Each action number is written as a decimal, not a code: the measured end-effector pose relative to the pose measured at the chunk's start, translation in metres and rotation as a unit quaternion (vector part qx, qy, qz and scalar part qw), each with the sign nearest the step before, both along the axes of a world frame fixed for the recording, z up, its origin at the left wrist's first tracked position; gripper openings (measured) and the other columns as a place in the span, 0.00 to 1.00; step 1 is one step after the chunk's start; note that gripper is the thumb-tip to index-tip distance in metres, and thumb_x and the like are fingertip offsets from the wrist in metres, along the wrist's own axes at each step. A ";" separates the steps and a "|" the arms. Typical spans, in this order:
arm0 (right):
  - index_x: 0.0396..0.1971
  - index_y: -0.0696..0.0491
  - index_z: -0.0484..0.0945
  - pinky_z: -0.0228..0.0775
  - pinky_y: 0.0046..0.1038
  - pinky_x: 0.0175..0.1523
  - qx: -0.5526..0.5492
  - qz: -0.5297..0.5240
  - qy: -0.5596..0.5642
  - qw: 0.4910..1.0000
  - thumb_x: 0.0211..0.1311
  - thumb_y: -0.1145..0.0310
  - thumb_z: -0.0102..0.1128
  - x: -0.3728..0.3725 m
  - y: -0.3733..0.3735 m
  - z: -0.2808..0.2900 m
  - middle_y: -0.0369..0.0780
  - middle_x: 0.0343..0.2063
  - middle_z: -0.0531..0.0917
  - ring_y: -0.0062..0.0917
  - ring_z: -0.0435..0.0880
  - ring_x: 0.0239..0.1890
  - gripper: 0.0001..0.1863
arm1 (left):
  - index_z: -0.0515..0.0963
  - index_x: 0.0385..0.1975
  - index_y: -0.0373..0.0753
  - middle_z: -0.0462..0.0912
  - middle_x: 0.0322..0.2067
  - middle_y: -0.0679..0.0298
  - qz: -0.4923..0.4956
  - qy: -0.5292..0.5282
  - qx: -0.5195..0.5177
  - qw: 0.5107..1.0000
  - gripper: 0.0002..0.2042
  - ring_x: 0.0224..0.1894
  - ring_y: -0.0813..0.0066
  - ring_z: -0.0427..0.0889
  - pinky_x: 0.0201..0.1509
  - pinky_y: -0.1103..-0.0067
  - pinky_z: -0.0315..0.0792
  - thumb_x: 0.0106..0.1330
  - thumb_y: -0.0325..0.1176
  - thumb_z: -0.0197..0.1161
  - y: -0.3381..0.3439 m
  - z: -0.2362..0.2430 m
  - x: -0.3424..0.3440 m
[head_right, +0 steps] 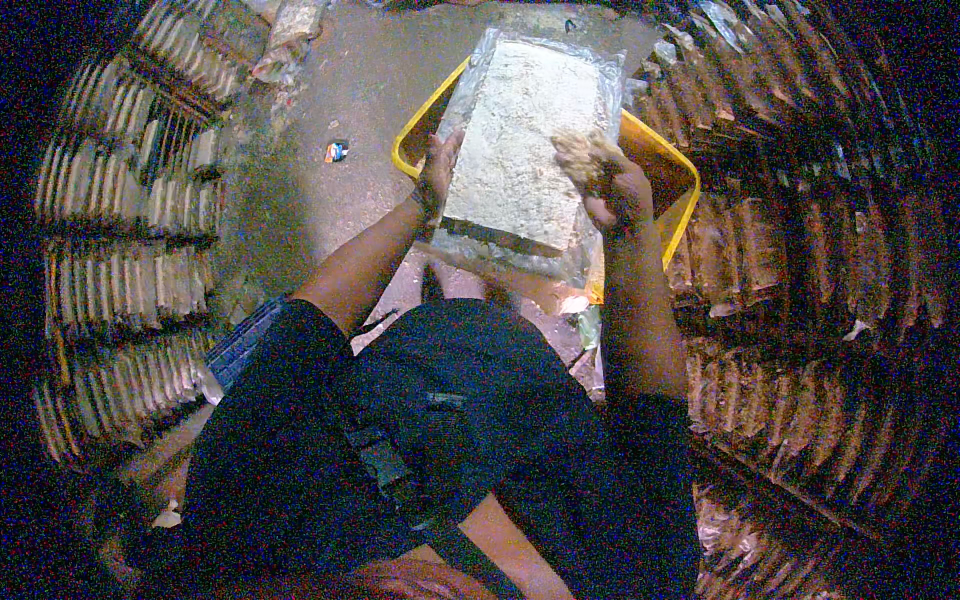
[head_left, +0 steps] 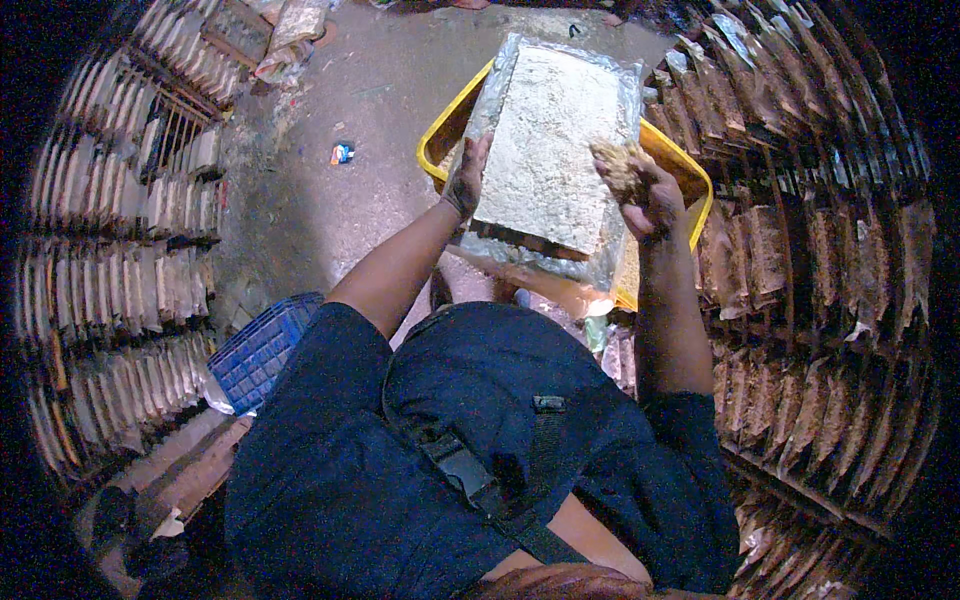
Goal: The person spreads a granular substance onto rectangular trays using their hands. They take handfuls of the material from a yellow bin and distribute it evenly across the surface of the trays. The person then places the filled trays onto a multi-tiered wooden rack.
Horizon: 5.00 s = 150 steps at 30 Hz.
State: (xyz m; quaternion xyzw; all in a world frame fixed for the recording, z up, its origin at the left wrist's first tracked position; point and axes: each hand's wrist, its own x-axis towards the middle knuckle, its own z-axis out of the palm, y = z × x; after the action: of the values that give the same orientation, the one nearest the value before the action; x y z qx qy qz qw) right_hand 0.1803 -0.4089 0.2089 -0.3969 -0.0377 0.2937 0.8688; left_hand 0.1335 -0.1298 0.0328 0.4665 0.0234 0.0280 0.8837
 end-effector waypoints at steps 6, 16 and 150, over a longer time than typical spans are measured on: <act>0.44 0.68 0.71 0.71 0.45 0.59 -0.030 0.007 0.030 0.999 0.60 0.76 0.46 -0.010 0.049 0.019 0.55 0.43 0.79 0.46 0.79 0.48 0.14 | 0.52 0.68 0.35 0.50 0.69 0.53 0.036 0.032 0.136 0.990 0.49 0.72 0.63 0.44 0.73 0.71 0.33 0.61 0.73 0.18 -0.007 -0.010 -0.013; 0.55 0.67 0.62 0.65 0.52 0.61 -0.138 0.018 0.041 0.989 0.65 0.68 0.48 -0.026 0.007 0.037 0.56 0.47 0.75 0.49 0.76 0.51 0.23 | 0.59 0.65 0.35 0.57 0.67 0.51 0.067 -0.055 0.395 0.915 0.38 0.72 0.51 0.43 0.73 0.62 0.39 0.70 0.62 0.25 -0.020 0.031 -0.046; 0.38 0.72 0.71 0.74 0.45 0.56 -0.271 0.009 0.025 0.962 0.60 0.80 0.42 0.084 0.108 -0.088 0.54 0.36 0.79 0.46 0.81 0.42 0.12 | 0.72 0.51 0.28 0.74 0.52 0.40 0.135 0.565 0.410 0.703 0.34 0.58 0.49 0.71 0.60 0.65 0.64 0.67 0.60 0.45 0.191 -0.188 -0.486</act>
State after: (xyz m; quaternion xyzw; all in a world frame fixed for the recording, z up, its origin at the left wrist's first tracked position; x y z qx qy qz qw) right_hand 0.2640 -0.3011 0.1209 -0.6093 0.0614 0.3103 0.7271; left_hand -0.3526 0.0615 -0.1555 0.7032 0.5675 -0.1152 0.4126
